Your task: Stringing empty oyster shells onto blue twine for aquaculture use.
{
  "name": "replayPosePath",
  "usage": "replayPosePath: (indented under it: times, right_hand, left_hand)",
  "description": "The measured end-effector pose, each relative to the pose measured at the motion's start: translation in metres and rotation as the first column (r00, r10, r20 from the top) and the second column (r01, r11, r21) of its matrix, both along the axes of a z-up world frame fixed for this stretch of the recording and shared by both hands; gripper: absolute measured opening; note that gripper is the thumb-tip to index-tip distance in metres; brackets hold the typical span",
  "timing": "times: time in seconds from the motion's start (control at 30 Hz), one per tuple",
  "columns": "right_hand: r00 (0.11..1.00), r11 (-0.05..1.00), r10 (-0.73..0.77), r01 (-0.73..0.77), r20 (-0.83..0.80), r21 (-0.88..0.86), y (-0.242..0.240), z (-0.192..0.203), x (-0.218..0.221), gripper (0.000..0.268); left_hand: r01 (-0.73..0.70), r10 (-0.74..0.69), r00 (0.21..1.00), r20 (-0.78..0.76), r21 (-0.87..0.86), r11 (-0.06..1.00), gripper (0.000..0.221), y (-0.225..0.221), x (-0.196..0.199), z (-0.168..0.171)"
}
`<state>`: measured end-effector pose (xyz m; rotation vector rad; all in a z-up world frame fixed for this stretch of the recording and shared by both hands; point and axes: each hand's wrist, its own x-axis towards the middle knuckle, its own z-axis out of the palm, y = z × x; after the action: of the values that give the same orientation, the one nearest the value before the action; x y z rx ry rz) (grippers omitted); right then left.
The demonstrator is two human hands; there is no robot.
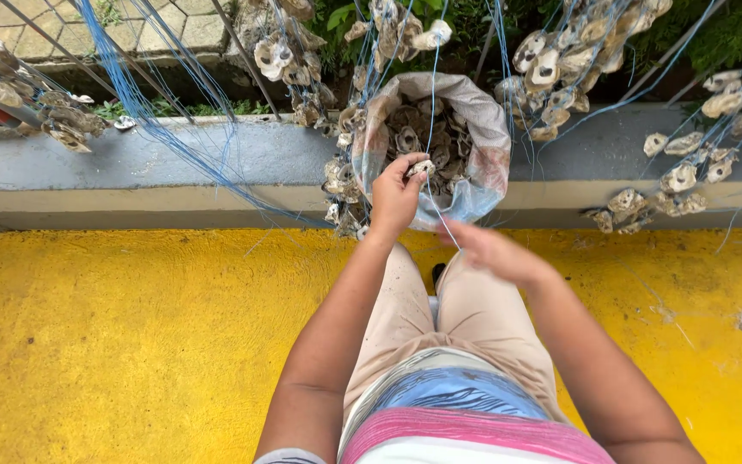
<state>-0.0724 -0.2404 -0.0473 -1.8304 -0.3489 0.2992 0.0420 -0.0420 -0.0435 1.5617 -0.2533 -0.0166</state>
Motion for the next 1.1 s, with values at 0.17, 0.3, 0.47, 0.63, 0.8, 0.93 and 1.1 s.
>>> replayPosePath:
  times: [0.17,0.3,0.47,0.63,0.8,0.93,1.1]
  right_hand:
    - [0.875,0.690,-0.097,0.402,-0.474,0.601,-0.005,0.030,0.040,0.065]
    - [0.877,0.840,-0.326,0.441,-0.354,0.318,0.022,0.014,0.068,0.024]
    - [0.890,0.883,-0.454,0.456,-0.045,0.115,0.054,0.031,0.022,0.015]
    - [0.899,0.894,-0.248,0.355,0.360,-0.271,0.067,0.050,-0.027,0.012]
    - [0.978,0.935,-0.208,0.202,0.011,-0.291,0.032,0.040,-0.027,0.020]
    - [0.947,0.945,-0.238,0.277,-0.215,0.175,0.021,0.040,0.003,0.032]
    - [0.939,0.826,-0.018,0.208,-0.344,0.524,0.014,0.057,0.018,0.061]
  left_hand:
    - [-0.069,0.033,0.968,0.249,0.140,0.988,0.030,-0.003,-0.022,0.035]
    - [-0.078,0.015,0.928,0.371,0.157,0.984,0.031,-0.008,-0.022,0.041]
    - [-0.072,0.055,0.938,0.344,0.038,0.997,0.029,-0.008,-0.021,0.038]
    - [0.026,-0.016,0.992,0.127,-0.078,0.997,0.032,-0.012,-0.015,0.019]
    - [0.104,-0.104,0.995,0.012,-0.020,0.994,0.026,-0.008,-0.015,0.006]
    - [0.160,-0.151,0.986,0.066,-0.170,0.972,0.024,-0.015,-0.019,0.017]
    - [-0.015,0.016,0.975,0.223,-0.006,1.000,0.023,-0.014,-0.029,0.029]
